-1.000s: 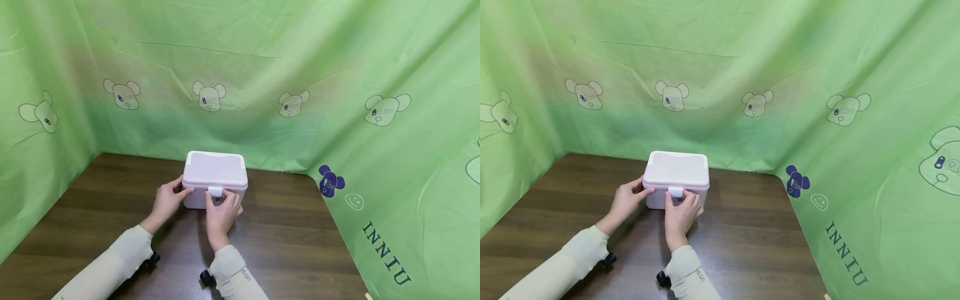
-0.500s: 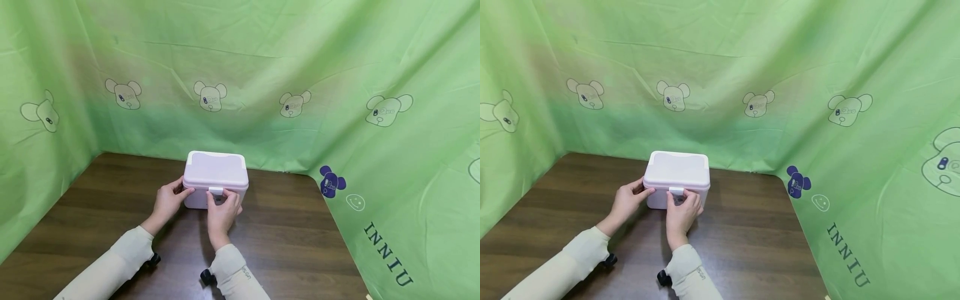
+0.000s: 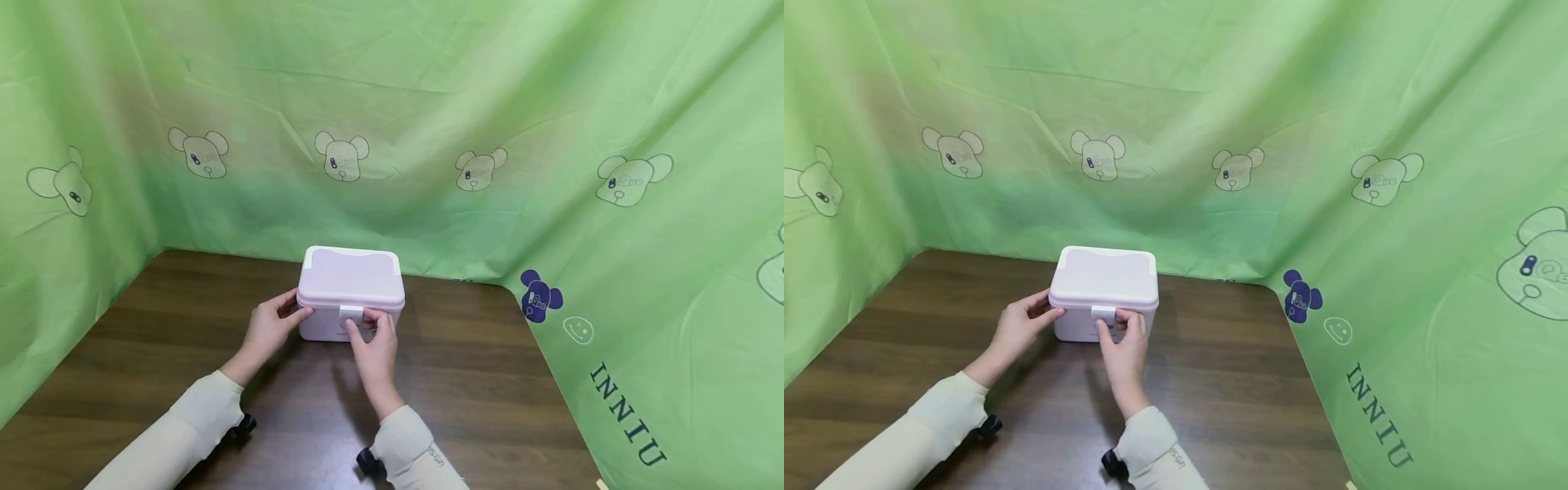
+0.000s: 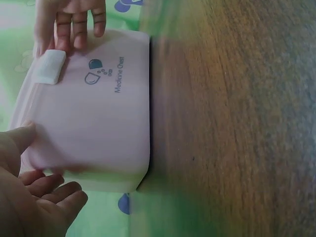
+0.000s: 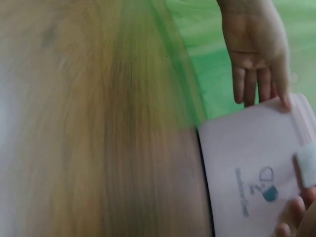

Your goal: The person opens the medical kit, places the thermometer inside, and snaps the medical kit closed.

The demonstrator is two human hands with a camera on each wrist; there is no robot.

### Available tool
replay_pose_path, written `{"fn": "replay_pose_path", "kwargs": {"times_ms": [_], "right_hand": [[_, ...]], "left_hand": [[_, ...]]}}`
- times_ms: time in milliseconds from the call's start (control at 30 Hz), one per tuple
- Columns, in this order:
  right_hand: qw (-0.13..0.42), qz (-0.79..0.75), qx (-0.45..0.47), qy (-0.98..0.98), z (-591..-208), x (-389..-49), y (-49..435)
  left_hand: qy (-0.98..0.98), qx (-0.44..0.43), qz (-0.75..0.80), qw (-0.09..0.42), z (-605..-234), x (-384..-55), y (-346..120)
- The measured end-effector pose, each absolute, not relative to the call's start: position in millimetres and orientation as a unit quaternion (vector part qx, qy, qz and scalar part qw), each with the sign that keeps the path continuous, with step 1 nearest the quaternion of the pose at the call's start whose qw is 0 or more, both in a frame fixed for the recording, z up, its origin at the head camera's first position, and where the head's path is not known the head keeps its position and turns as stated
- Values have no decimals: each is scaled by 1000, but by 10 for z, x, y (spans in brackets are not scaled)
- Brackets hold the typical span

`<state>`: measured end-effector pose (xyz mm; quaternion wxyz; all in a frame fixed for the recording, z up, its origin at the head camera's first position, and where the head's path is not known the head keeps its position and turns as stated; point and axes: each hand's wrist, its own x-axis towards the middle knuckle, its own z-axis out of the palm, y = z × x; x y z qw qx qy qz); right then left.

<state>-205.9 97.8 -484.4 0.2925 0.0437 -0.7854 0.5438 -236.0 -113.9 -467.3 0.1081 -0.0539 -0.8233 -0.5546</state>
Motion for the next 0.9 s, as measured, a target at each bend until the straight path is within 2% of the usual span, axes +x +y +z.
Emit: {"fn": "replay_pose_path", "kwargs": {"times_ms": [167,400,667,900], "right_hand": [[232,538,108,-803,-4749,-2014,1224],[151,374,199,-893,-4648,-1991,1588],[145,224,263,-927,-4570,-1933,2010],[185,147,290,-927,-4545,-1932,2303]], "left_hand": [[-832,-60,-543,95,-4664,-2345,-1203],[-869,-74,-482,83,-4704,-2256,-1313],[-895,-123,-424,65,-4732,-2194,-1430],[-909,-155,-378,80,-4697,-2128,-1550]]}}
